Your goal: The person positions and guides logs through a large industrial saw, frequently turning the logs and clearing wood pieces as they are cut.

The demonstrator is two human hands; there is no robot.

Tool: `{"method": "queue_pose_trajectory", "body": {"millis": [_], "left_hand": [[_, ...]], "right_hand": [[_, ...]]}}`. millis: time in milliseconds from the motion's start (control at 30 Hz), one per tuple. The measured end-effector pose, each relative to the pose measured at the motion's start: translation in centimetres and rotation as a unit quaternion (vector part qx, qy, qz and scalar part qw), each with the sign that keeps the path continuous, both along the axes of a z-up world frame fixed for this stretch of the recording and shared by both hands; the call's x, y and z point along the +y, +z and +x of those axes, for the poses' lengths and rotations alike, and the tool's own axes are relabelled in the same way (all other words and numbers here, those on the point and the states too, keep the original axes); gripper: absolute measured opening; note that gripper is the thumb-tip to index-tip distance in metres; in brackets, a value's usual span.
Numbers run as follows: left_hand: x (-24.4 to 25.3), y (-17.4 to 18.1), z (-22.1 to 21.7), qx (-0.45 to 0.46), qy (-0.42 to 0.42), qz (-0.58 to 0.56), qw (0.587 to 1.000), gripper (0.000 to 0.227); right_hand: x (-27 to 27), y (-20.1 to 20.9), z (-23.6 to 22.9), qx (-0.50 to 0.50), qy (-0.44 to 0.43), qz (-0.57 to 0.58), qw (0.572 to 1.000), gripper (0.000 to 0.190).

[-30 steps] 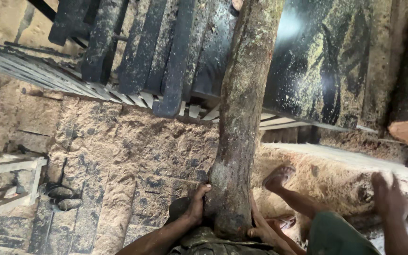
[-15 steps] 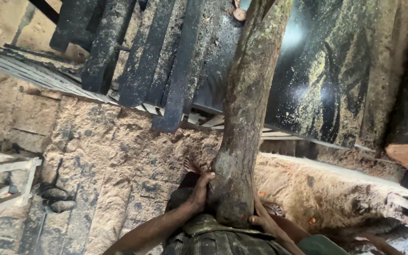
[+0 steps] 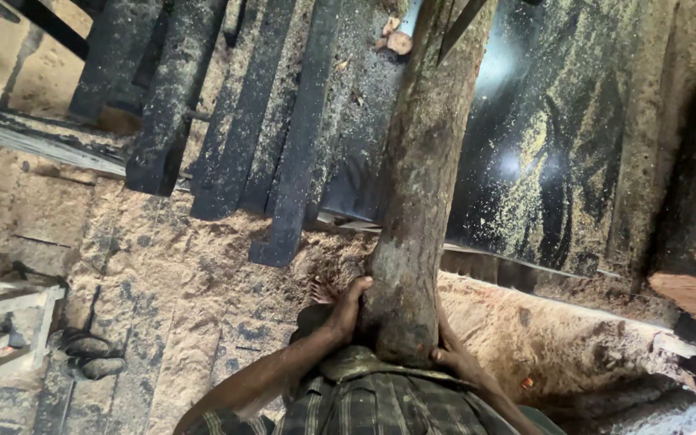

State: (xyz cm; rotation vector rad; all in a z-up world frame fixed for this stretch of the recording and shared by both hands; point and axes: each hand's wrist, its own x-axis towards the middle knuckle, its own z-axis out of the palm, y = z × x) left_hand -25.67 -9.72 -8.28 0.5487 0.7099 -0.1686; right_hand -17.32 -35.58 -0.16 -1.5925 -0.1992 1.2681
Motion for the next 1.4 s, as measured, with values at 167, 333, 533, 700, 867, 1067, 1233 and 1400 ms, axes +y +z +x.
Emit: {"method": "queue_pose_trajectory", "body": {"millis": [167, 333, 533, 700, 867, 1067, 1233, 1400], "left_hand": [[1.7, 0.8, 2.5, -0.045, -0.003, 0.067, 0.997, 0.056], [5.0, 6.4, 1.9, -0.086, -0.196, 0.405, 0.889, 0.088], [6.6, 7.3, 5.5, 0.01, -0.28, 0.486, 0.828, 0.081], [6.8, 6.7, 10.3, -0.121, -0.099, 0.574, 0.804, 0.074], [7.7, 9.5, 14.5, 0.079, -0.296, 0.479, 0.822, 0.081], [7.3, 11.0, 14.1, -0.075, -0.093, 0.41, 0.904, 0.087], [11.0, 15.1, 7.7, 0.078, 0.001, 0.829, 0.554, 0.085], [16.1, 17.1, 2.7, 0.253, -0.083, 0.852, 0.452, 0.107]], "right_hand": [[2.0, 2.6, 3.4, -0.114, 0.041, 0.033, 0.992, 0.149], [4.8, 3.3, 7.0, -0.224, 0.064, 0.019, 0.972, 0.15], [6.6, 1.5, 12.3, -0.252, 0.018, 0.052, 0.966, 0.148], [8.6, 1.1, 17.7, -0.285, -0.004, 0.088, 0.954, 0.147], [11.4, 2.9, 20.5, -0.289, -0.04, 0.075, 0.954, 0.152], [14.0, 3.2, 25.3, -0.338, -0.051, 0.074, 0.937, 0.147], [15.5, 2.2, 31.0, -0.326, -0.054, 0.159, 0.93, 0.132], [16.6, -1.0, 38.8, -0.356, -0.067, 0.1, 0.927, 0.114]]}}
